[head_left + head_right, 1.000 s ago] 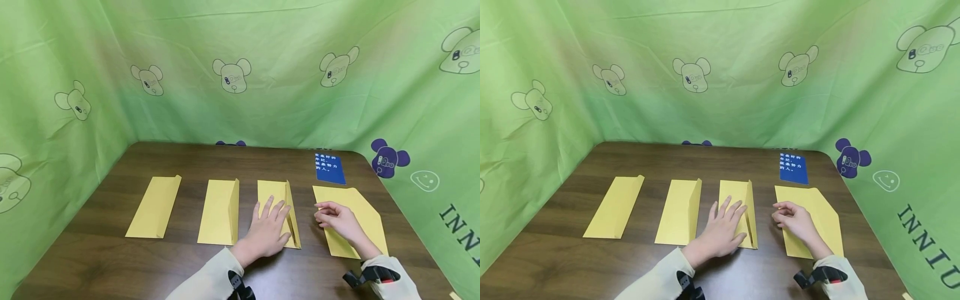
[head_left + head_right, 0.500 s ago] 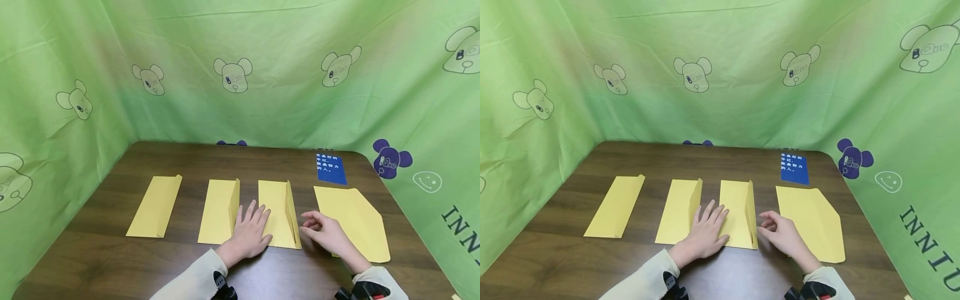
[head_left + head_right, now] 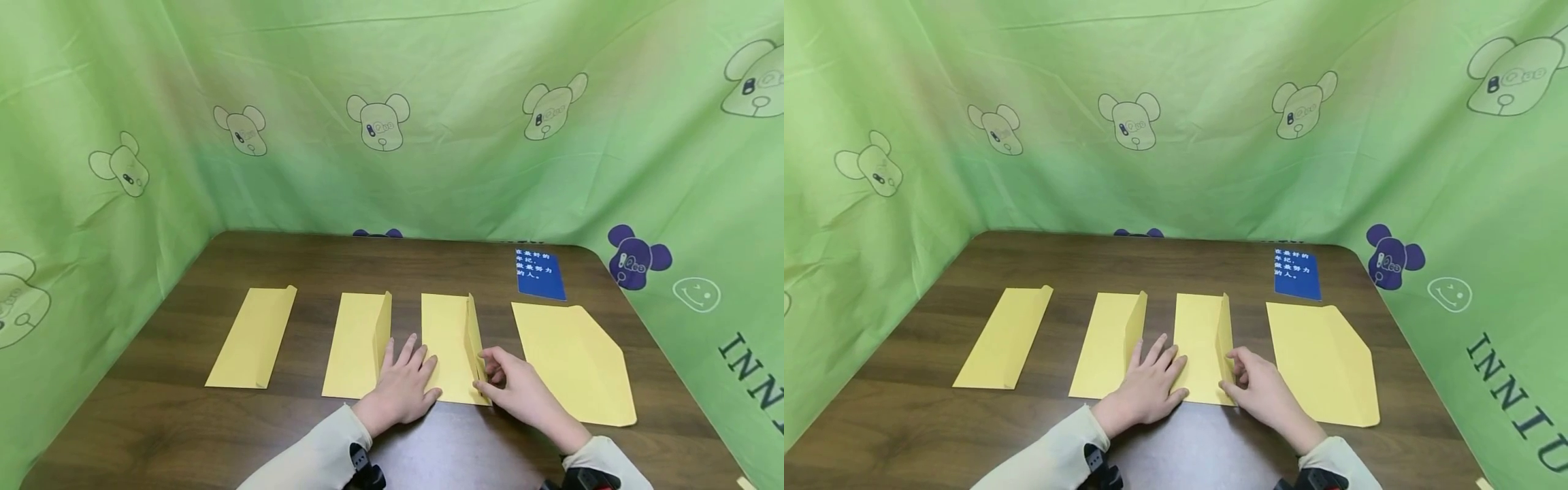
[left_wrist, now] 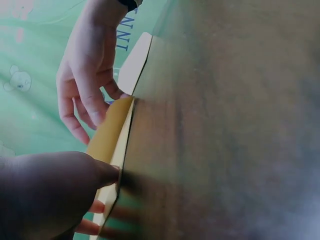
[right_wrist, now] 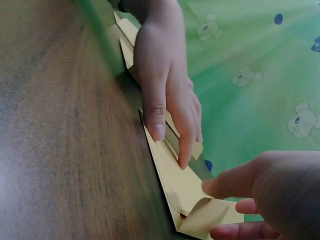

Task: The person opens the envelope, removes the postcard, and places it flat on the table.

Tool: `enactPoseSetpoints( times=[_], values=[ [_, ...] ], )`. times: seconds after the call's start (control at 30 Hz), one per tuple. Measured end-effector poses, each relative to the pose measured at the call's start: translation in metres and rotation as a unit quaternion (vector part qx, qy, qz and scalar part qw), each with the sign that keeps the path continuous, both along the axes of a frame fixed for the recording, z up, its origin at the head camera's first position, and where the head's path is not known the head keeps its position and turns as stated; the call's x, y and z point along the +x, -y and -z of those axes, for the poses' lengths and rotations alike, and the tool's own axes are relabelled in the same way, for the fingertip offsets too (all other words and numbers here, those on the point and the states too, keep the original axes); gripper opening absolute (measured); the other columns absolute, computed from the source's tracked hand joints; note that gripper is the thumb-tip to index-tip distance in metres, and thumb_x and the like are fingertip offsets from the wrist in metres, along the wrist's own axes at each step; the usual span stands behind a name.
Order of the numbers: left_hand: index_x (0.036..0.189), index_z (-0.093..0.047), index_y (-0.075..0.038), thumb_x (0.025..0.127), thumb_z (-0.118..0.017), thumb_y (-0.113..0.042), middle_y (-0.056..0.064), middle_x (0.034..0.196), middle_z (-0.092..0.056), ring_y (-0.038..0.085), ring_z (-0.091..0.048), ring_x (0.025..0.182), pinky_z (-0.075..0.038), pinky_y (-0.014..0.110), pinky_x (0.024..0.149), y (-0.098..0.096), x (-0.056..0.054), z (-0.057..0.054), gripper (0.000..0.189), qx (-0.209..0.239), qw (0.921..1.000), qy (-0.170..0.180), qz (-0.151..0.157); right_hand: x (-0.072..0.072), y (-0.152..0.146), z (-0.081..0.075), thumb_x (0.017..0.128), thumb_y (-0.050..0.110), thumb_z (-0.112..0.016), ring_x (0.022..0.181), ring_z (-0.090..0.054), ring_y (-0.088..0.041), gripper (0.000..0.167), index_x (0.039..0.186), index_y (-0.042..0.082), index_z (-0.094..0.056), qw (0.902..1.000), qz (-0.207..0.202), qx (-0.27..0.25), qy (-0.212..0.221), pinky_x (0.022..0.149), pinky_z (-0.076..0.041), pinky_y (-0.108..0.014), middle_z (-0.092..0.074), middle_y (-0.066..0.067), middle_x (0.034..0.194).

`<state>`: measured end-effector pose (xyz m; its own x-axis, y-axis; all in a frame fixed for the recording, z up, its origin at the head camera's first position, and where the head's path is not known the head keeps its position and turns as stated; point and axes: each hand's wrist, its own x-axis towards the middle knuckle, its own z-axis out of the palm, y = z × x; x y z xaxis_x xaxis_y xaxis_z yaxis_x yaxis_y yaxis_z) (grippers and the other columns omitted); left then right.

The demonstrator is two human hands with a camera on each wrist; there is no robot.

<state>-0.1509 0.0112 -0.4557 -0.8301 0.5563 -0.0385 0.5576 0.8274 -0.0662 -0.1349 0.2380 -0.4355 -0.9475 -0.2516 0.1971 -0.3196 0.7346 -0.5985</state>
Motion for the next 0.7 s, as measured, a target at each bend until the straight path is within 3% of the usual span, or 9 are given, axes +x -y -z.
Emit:
enactPoseSetpoints(
  times=[0.23,0.37,0.53,0.7],
  values=[
    [0.149,-0.047,-0.024,0.101,-0.041,-0.056,0.000,0.152,-0.043,0.025,-0.022,0.149,-0.018,0.056,0.116,-0.003,-0.003,-0.009,0.057,-0.026,0.9997,0.004,-0.002,0.000,0.004,-0.002,0.075,-0.002,-0.080,0.073,-0.057,-0.010,0.038,0.109,0.001,-0.064,0.9996,0.005,0.022,-0.018,0.066,-0.052,-0.029,-0.057,0.003,0.084],
    [0.149,-0.047,-0.025,0.101,-0.041,-0.056,0.000,0.153,-0.042,0.024,-0.021,0.149,-0.017,0.056,0.116,-0.003,-0.004,-0.013,0.057,-0.032,0.9994,0.011,-0.003,0.002,0.004,-0.002,0.072,-0.005,-0.081,0.072,-0.054,-0.009,0.037,0.106,0.004,-0.067,0.9968,0.000,0.034,-0.072,0.062,-0.049,-0.027,-0.054,0.006,0.082],
    [0.149,-0.046,-0.025,0.101,-0.041,-0.056,0.000,0.154,-0.041,0.025,-0.020,0.149,-0.016,0.056,0.117,-0.003,-0.003,-0.010,0.058,-0.029,0.9994,0.017,-0.002,0.006,-0.001,-0.002,0.061,-0.008,-0.084,0.075,-0.053,-0.016,0.040,0.096,0.007,-0.071,0.9801,-0.013,0.076,-0.182,0.063,-0.047,-0.033,-0.054,0.004,0.085],
    [0.149,-0.046,-0.025,0.101,-0.041,-0.057,-0.001,0.154,-0.041,0.025,-0.020,0.149,-0.016,0.055,0.117,-0.004,-0.002,-0.009,0.058,-0.027,0.9994,0.018,-0.006,0.004,-0.009,0.000,0.053,-0.011,-0.086,0.084,-0.053,-0.026,0.042,0.089,0.005,-0.072,0.9625,-0.041,0.111,-0.244,0.072,-0.047,-0.042,-0.056,-0.004,0.093]
  ],
)
